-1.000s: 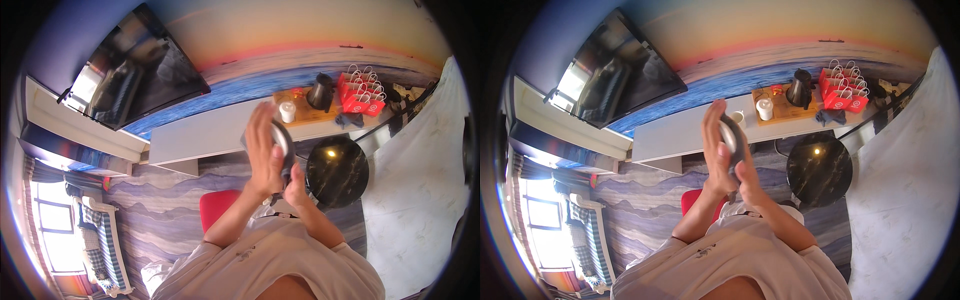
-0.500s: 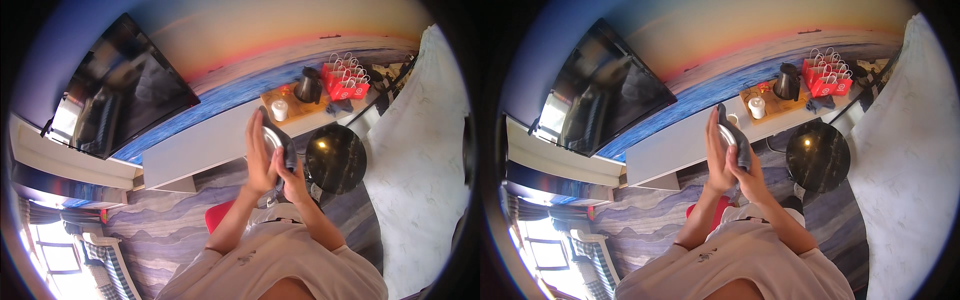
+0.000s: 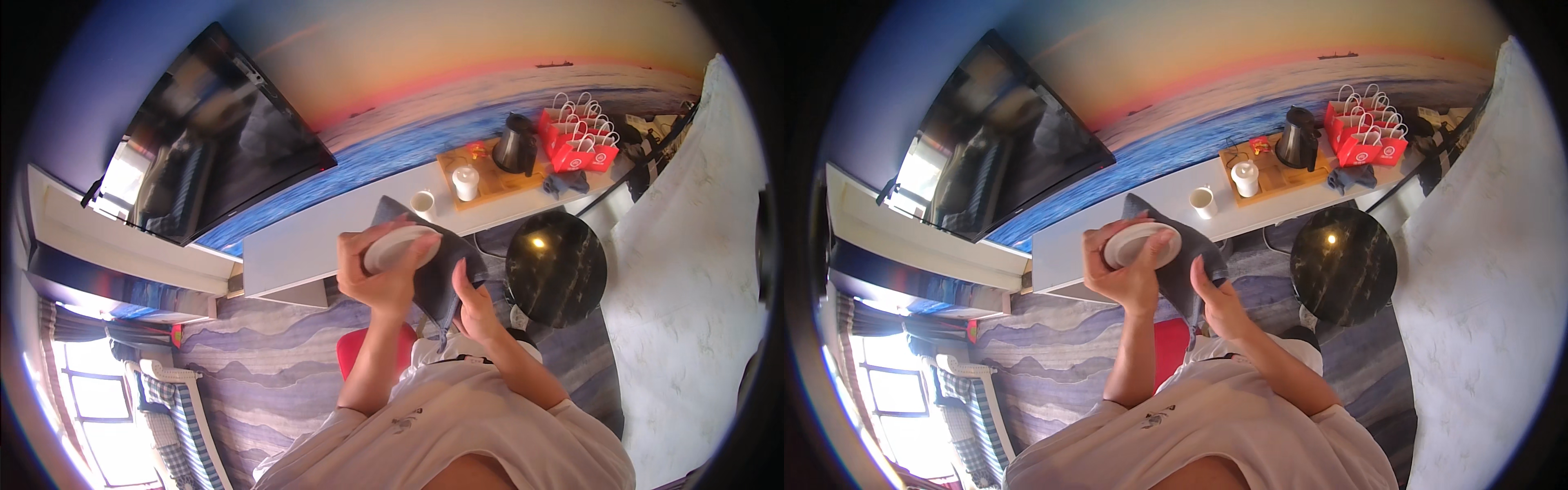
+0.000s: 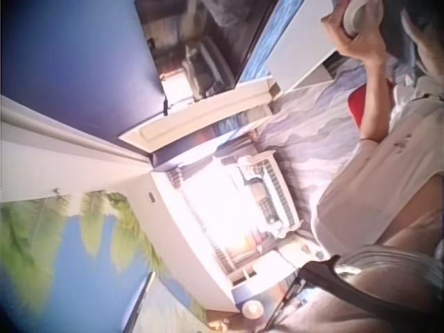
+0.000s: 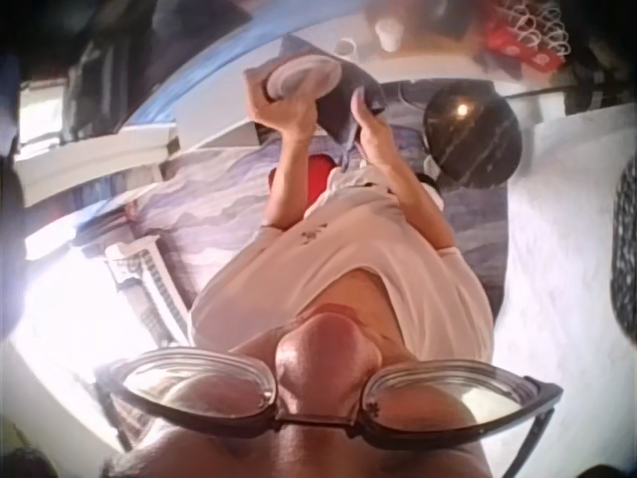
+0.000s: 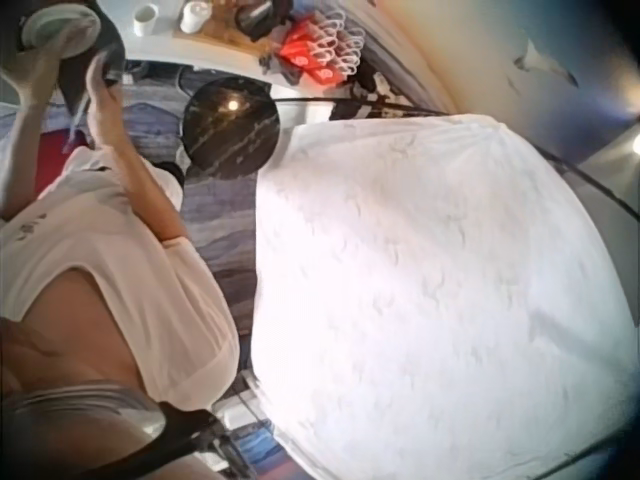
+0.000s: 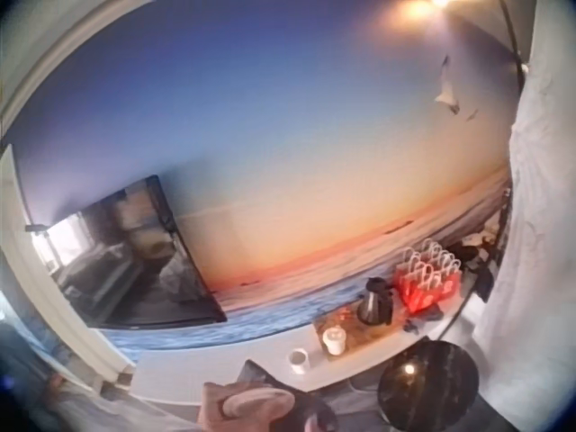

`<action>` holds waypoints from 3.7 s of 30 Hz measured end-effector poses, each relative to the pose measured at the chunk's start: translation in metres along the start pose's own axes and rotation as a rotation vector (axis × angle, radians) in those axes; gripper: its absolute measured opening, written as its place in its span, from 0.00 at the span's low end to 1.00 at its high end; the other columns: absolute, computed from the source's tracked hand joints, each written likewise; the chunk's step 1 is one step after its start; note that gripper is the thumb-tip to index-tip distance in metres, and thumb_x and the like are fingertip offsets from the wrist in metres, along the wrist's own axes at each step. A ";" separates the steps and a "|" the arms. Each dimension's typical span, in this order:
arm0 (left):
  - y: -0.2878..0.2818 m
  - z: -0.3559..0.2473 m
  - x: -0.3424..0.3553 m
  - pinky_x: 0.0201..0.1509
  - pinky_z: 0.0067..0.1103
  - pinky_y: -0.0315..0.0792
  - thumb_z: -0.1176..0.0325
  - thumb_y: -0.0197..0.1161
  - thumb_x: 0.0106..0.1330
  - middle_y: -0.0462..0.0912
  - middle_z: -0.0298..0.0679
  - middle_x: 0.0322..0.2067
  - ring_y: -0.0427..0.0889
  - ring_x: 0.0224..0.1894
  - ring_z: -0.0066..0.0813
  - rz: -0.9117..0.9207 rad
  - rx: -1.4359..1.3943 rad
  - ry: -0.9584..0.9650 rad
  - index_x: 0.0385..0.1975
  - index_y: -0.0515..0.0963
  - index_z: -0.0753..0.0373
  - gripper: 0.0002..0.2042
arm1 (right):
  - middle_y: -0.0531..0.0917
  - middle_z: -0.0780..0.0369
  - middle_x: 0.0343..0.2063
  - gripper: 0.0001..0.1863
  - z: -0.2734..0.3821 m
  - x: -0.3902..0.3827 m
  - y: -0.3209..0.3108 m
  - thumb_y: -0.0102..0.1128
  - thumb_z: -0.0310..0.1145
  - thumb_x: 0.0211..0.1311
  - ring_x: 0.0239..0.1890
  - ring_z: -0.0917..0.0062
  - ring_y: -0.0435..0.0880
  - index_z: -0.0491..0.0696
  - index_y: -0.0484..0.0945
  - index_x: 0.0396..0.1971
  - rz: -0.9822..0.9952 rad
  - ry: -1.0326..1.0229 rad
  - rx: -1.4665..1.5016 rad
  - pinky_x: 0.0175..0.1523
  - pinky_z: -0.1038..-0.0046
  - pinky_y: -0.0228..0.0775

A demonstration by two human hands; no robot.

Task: The person wipes a black electric kettle with a gray cloth, then wipes two white mugs with the same cloth. The person places the kettle and mugs back on the table after wiping.

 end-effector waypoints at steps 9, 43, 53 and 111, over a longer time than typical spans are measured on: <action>0.062 -0.047 -0.031 0.61 0.46 0.63 0.74 0.66 0.50 0.71 0.56 0.49 0.75 0.52 0.50 0.495 -0.169 0.303 0.37 0.75 0.64 0.13 | 0.62 0.60 0.63 0.33 0.078 -0.005 -0.014 0.22 0.56 0.72 0.64 0.71 0.64 0.48 0.51 0.66 0.260 0.050 0.070 0.66 0.68 0.57; 0.112 -0.041 -0.029 0.65 0.41 0.58 0.46 0.40 0.68 0.64 0.56 0.58 0.66 0.60 0.48 0.072 -0.359 -0.233 0.60 0.59 0.70 0.32 | 0.72 0.64 0.49 0.27 0.132 -0.001 -0.054 0.34 0.49 0.73 0.50 0.81 0.66 0.40 0.67 0.54 0.418 0.146 -0.147 0.60 0.76 0.56; 0.053 -0.011 0.007 0.65 0.39 0.60 0.45 0.38 0.69 0.67 0.54 0.55 0.68 0.58 0.47 -0.192 -0.365 -0.208 0.58 0.62 0.65 0.30 | 0.69 0.57 0.59 0.37 0.127 0.024 0.002 0.29 0.59 0.69 0.60 0.69 0.70 0.44 0.57 0.64 0.056 0.093 0.394 0.64 0.66 0.61; -0.011 -0.010 -0.031 0.63 0.29 0.57 0.48 0.43 0.67 0.55 0.48 0.62 0.62 0.61 0.36 0.247 -0.508 -0.445 0.70 0.35 0.58 0.38 | 0.68 0.52 0.55 0.29 0.036 0.030 0.078 0.44 0.49 0.68 0.59 0.63 0.65 0.38 0.65 0.56 0.386 -0.559 -0.608 0.62 0.66 0.53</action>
Point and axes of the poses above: each hand's wrist, its own x-axis towards the middle knuckle, its own y-axis out of the palm, z = x × y, the point moved 1 cm from there along x, towards the middle knuckle
